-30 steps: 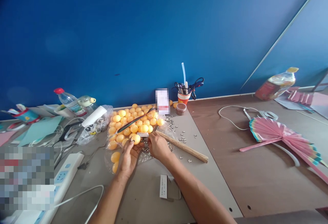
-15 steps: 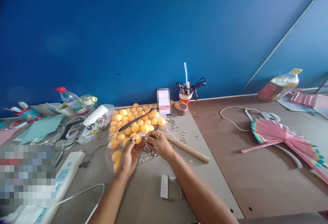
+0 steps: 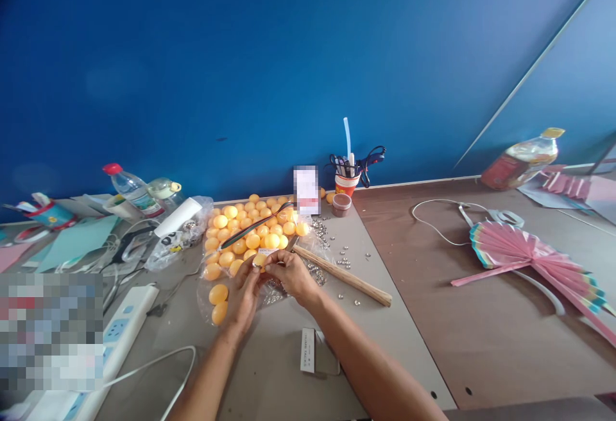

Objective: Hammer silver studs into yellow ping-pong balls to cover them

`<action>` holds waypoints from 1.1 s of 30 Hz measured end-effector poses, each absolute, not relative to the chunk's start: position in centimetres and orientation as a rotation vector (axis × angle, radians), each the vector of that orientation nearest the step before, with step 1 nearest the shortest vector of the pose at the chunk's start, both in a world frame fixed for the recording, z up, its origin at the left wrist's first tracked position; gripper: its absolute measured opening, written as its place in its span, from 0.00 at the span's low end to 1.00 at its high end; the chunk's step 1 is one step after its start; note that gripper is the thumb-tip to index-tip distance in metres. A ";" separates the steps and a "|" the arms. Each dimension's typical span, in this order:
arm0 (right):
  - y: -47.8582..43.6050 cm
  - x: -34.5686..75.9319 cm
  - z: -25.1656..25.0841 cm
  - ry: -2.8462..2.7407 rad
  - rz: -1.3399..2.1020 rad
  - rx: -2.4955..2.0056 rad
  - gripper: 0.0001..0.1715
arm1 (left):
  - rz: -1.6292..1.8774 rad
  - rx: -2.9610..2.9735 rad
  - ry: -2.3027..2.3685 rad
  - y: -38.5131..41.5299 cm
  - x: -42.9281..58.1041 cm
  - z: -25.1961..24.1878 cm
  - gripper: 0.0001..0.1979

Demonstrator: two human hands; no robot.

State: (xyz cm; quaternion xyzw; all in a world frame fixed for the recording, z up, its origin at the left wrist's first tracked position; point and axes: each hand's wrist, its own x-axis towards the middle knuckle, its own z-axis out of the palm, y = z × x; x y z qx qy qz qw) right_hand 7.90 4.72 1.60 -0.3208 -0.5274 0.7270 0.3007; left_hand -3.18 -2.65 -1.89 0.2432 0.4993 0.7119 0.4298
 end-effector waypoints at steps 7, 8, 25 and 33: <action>4.7 8.0 1.9 -1.431 1.911 -0.917 0.12 | 1.746 0.648 1.317 -2.7 -3.1 -1.5 0.19; 4.7 8.0 1.8 -1.440 1.912 -0.929 0.11 | 1.744 0.645 1.322 -2.7 -3.0 -1.4 0.19; 4.5 8.2 2.5 -1.535 1.889 -1.020 0.03 | 1.728 0.751 1.436 -3.0 -2.9 -1.3 0.18; 4.3 8.1 3.1 -1.510 1.876 -1.091 0.05 | 1.693 0.805 1.520 -3.1 -3.0 -1.5 0.17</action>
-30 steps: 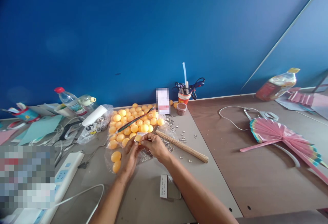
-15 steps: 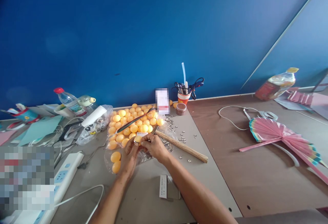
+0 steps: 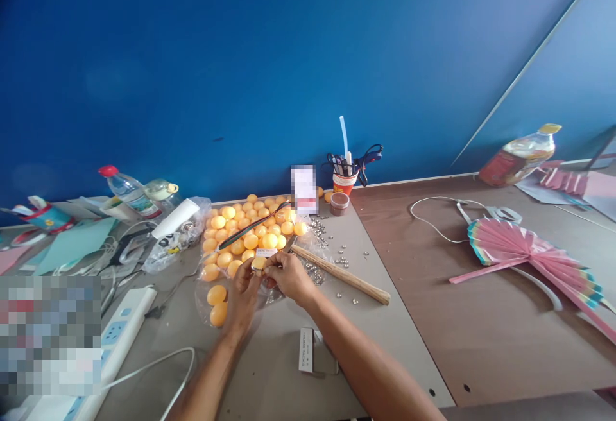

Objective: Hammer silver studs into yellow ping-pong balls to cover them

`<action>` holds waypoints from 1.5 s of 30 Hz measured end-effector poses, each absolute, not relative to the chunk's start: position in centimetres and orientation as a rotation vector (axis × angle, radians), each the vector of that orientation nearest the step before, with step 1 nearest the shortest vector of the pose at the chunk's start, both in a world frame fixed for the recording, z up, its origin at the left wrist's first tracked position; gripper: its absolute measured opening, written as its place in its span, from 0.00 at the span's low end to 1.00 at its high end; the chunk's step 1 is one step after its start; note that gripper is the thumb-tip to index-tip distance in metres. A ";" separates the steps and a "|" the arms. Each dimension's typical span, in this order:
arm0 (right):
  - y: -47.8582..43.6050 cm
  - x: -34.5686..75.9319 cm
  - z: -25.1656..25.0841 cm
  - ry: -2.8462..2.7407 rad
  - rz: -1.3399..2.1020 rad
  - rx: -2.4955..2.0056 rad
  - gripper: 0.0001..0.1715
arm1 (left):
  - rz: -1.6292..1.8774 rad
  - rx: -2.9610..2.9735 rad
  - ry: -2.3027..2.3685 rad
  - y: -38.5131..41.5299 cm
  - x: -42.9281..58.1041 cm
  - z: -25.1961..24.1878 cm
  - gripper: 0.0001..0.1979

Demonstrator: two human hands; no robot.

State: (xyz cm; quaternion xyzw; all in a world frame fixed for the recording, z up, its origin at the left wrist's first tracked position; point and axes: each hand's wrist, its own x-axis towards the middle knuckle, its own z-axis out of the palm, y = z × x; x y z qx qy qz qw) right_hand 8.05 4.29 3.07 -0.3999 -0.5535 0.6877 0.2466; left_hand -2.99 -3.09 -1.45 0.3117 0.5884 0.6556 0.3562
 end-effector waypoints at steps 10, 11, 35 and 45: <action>4.3 7.7 2.2 -1.503 1.834 -1.131 0.07 | 1.718 0.786 1.517 -3.1 -2.9 -1.7 0.18; 4.3 7.7 2.2 -1.505 1.837 -1.132 0.07 | 1.731 0.779 1.501 -3.1 -2.8 -1.7 0.18; 6.1 9.7 1.4 -2.693 0.614 -1.170 0.10 | 1.812 0.410 1.161 -2.1 -3.3 -0.3 0.18; 5.6 9.0 0.5 -2.698 0.650 -1.153 0.10 | 1.806 0.326 0.984 -2.6 -3.3 0.2 0.17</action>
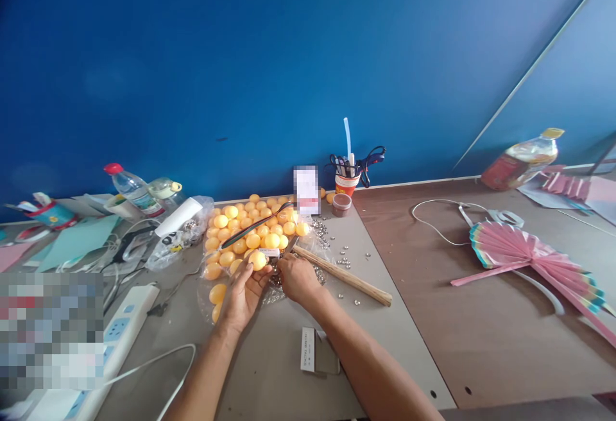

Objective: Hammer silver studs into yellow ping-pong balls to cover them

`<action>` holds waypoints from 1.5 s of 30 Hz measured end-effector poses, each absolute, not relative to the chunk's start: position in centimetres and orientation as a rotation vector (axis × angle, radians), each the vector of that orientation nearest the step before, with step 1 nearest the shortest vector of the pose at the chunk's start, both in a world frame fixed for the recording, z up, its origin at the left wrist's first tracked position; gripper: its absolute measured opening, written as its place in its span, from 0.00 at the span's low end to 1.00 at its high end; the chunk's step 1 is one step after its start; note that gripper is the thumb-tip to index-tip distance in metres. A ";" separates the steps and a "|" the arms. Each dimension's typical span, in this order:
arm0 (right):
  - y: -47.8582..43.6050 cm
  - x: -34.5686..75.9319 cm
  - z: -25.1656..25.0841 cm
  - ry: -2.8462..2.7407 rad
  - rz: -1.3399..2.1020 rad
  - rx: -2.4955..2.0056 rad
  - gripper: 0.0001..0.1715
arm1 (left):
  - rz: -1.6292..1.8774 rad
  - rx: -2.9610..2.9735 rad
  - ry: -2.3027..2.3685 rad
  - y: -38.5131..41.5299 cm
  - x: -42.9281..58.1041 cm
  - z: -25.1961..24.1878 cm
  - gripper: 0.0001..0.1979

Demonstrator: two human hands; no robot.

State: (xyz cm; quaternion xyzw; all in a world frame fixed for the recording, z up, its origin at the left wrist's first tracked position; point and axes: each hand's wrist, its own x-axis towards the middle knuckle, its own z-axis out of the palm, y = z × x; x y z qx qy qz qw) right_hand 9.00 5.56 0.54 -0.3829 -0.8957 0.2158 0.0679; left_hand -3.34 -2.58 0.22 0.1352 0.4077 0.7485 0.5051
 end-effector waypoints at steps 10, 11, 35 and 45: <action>6.2 8.7 0.6 -1.988 1.157 -1.119 0.06 | 1.800 0.290 0.942 -2.6 -3.6 0.4 0.16; 6.3 8.7 0.7 -1.902 1.239 -1.120 0.05 | 1.797 0.296 0.943 -2.6 -3.6 0.5 0.16; 5.2 8.1 1.2 -1.382 1.957 -0.793 0.16 | 1.804 0.426 1.066 -2.6 -2.9 0.7 0.19; 4.7 7.8 1.4 -1.457 1.894 -0.921 0.09 | 1.802 0.423 1.164 -2.6 -3.0 0.2 0.21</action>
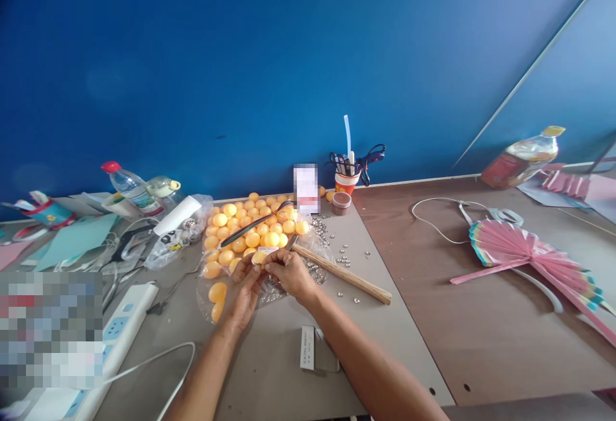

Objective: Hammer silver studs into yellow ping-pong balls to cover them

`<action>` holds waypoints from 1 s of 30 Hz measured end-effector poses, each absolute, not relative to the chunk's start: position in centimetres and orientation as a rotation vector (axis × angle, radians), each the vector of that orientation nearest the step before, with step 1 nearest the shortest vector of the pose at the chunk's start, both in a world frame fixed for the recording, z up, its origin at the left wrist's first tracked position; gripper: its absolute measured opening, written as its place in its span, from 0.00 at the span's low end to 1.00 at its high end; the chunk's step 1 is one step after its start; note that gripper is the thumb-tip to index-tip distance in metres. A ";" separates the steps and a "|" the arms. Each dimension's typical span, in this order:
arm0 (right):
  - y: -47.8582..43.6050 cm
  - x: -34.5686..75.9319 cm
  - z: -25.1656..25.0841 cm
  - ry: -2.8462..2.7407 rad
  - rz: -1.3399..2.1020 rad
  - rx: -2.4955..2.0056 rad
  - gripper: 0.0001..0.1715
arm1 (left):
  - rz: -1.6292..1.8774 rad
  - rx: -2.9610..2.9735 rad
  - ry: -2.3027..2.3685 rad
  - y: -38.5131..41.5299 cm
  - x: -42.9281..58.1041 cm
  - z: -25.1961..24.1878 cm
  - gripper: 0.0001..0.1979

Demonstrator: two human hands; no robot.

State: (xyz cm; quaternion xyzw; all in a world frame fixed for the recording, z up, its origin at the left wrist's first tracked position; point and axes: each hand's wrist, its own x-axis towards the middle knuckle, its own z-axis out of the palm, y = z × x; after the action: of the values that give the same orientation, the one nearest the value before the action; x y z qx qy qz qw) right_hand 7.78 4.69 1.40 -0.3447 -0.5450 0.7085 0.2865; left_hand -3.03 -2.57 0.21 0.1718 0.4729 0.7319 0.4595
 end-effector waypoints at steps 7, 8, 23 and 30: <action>4.4 7.8 1.8 -1.448 1.888 -0.990 0.08 | 1.806 0.440 1.188 -2.4 -2.9 0.1 0.22; 4.4 7.8 1.9 -1.452 1.888 -0.995 0.08 | 1.802 0.446 1.191 -2.4 -2.9 0.1 0.21; 4.7 7.9 1.7 -1.531 1.879 -0.987 0.08 | 1.807 0.472 1.231 -2.5 -2.7 0.1 0.20; 4.6 8.1 1.8 -1.570 1.861 -1.003 0.06 | 1.797 0.480 1.265 -2.7 -2.7 -0.1 0.21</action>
State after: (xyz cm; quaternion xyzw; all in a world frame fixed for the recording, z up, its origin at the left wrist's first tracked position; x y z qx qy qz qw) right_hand 8.10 4.57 1.82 -0.3688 -0.5770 0.6841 0.2513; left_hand -2.73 -2.69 -0.13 0.1925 0.5075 0.7206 0.4315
